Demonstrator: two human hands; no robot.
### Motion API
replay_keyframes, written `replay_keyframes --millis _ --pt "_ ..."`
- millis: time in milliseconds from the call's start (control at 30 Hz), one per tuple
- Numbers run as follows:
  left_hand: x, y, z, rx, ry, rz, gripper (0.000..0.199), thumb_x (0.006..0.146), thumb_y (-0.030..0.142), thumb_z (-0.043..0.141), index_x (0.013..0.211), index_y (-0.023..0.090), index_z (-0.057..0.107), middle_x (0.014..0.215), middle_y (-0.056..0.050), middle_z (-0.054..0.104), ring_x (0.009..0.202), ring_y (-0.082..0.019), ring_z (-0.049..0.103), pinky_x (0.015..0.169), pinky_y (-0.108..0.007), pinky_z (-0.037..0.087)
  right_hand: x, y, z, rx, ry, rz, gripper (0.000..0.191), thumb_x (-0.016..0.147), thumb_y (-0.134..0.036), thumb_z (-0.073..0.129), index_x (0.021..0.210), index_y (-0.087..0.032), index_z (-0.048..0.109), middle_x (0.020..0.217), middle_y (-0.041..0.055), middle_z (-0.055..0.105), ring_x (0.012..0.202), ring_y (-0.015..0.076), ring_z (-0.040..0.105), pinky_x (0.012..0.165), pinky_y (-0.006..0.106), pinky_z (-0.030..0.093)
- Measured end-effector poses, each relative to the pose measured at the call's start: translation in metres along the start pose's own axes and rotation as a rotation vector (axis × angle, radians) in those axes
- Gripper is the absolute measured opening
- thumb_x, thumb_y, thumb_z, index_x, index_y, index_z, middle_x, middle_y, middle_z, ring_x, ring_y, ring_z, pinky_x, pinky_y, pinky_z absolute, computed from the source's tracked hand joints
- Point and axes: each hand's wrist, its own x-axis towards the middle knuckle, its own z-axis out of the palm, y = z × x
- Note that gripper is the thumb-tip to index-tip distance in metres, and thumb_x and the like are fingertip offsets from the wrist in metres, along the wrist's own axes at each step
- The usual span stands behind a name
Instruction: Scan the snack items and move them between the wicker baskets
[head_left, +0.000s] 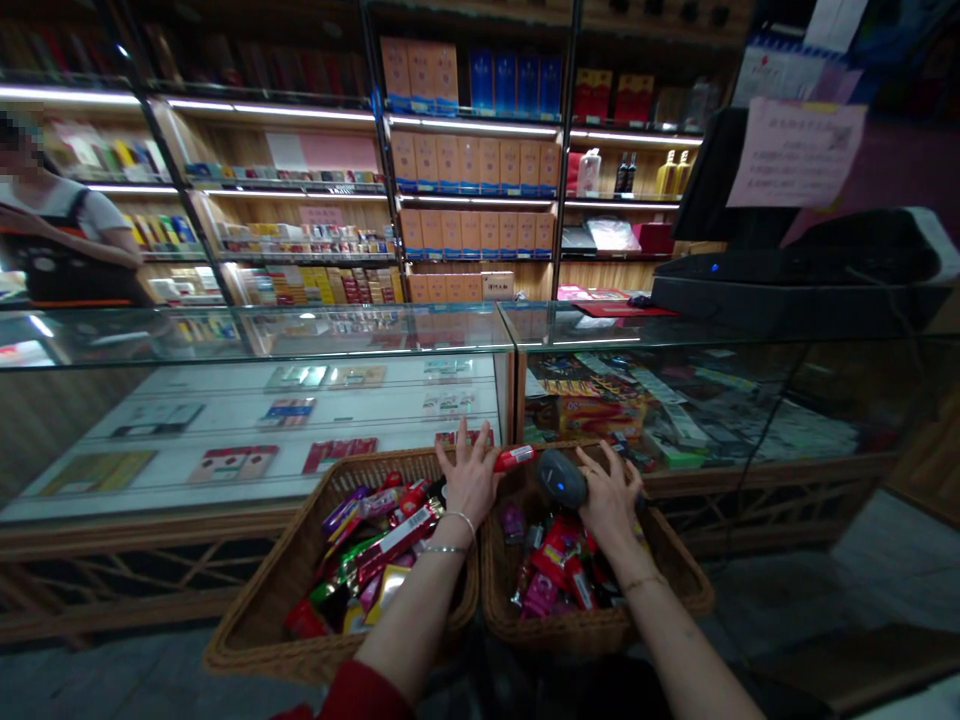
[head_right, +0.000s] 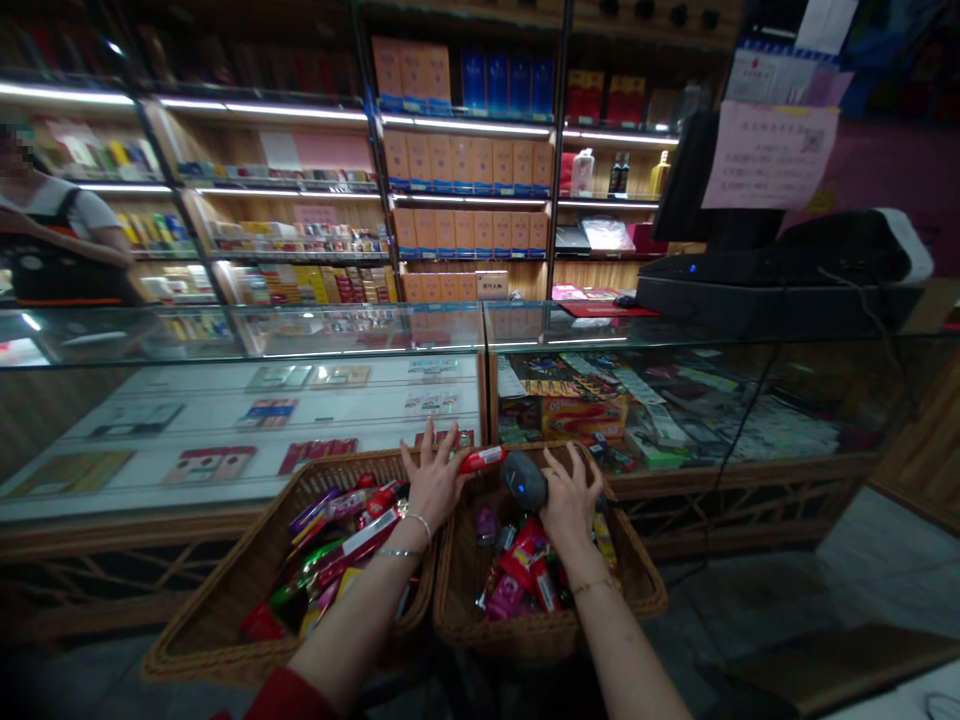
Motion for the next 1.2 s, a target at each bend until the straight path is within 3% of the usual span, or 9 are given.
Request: replay_keyframes --millis 600,1200 --pt "-0.0023 0.004 0.0033 -0.007 -0.015 -0.037 0.041 0.082 0.035 0.067 0.123 0.033 0.066 0.158 0.0 0.036 0.151 -0.039 0.012 0.113 -0.078 0.003 -0.0026 0.0003 0.0009 0.014 -0.023 0.005 0.028 0.075 -0.009 0.05 0.086 -0.025 0.07 0.124 -0.0021 0.07 0.137 0.0259 0.04 0.109 0.05 0.015" --pt "-0.0039 0.0047 0.003 -0.021 -0.017 -0.039 0.039 0.081 0.033 0.067 0.12 0.033 0.067 0.158 -0.001 0.036 0.151 -0.039 0.012 0.114 -0.077 0.002 -0.0045 0.0049 0.0047 0.034 -0.02 -0.019 0.03 0.072 -0.009 0.051 0.089 -0.025 0.069 0.123 0.0005 0.071 0.138 0.0251 0.038 0.11 0.049 0.014"
